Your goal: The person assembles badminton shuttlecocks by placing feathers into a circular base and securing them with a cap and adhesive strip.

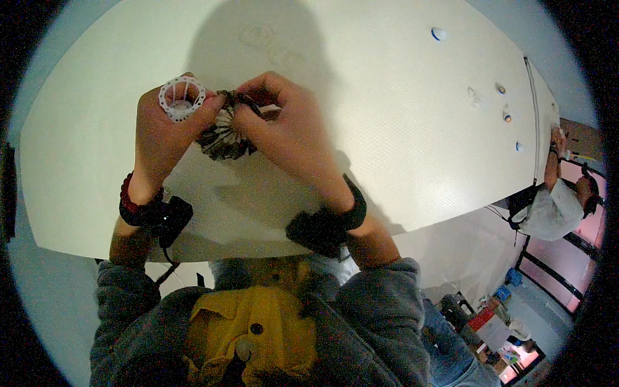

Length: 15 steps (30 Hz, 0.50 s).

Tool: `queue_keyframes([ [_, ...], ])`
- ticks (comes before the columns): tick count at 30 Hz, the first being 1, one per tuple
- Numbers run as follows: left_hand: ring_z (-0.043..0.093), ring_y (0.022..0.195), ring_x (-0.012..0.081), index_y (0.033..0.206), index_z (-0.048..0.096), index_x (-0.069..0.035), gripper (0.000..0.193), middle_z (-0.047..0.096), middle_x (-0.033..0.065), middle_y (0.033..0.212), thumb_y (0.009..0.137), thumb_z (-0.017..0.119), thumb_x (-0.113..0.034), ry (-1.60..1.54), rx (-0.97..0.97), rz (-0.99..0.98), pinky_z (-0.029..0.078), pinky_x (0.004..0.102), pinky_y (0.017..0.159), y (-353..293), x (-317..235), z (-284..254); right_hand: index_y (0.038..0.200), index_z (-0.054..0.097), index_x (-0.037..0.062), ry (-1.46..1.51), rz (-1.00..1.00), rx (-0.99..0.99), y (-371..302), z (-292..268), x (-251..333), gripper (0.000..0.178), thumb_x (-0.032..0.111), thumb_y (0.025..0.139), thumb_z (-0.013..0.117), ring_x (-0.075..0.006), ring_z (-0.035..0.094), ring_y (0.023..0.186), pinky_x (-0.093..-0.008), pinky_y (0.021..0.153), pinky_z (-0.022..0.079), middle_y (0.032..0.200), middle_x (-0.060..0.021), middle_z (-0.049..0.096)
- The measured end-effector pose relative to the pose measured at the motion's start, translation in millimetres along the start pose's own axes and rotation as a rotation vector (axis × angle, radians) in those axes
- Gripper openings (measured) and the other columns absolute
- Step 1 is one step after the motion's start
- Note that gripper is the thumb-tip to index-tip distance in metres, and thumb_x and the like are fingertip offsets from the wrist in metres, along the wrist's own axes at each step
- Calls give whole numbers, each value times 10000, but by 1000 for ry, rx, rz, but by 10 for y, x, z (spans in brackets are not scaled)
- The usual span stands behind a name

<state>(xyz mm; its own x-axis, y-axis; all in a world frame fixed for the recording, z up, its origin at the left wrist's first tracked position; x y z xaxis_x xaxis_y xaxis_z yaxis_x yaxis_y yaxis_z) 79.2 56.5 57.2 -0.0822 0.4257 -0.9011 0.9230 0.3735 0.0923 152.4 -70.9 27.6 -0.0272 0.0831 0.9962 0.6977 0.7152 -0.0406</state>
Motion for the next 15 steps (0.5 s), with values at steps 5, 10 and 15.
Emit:
queue_keyframes([
  [5,543,617,48,886,638,-20,187,607,8,708,877,623,-206,-294,78,-89,450,215,537,43,34,63,850,633,-28,-164,12,-131,17,-141,121,162,129,817,657,-104,622,638,-260,570,511,696,-82,654],
  [10,448,598,46,1082,615,-17,304,474,-35,671,943,523,-270,-747,114,-213,481,229,621,85,477,217,796,635,-36,-130,-25,-224,113,-311,36,172,132,824,658,-108,609,568,-253,510,491,651,-78,645],
  [15,526,692,79,1093,600,-5,279,556,10,817,947,502,-221,-790,247,-138,502,254,640,120,429,172,777,633,-32,3,-18,-272,114,-399,-147,186,144,830,663,-95,594,575,-245,508,480,656,-60,643],
])
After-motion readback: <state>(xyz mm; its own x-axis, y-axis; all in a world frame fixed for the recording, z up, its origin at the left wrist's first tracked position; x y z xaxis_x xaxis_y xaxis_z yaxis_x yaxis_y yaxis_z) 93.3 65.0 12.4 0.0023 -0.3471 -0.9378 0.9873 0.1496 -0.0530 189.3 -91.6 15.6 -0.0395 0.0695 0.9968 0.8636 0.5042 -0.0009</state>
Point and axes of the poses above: each hand's wrist, its own y-axis towards the middle knuckle, its own z-axis out of the palm, x = y × z, the point moved 8 cm from there along y, towards the middle knuckle
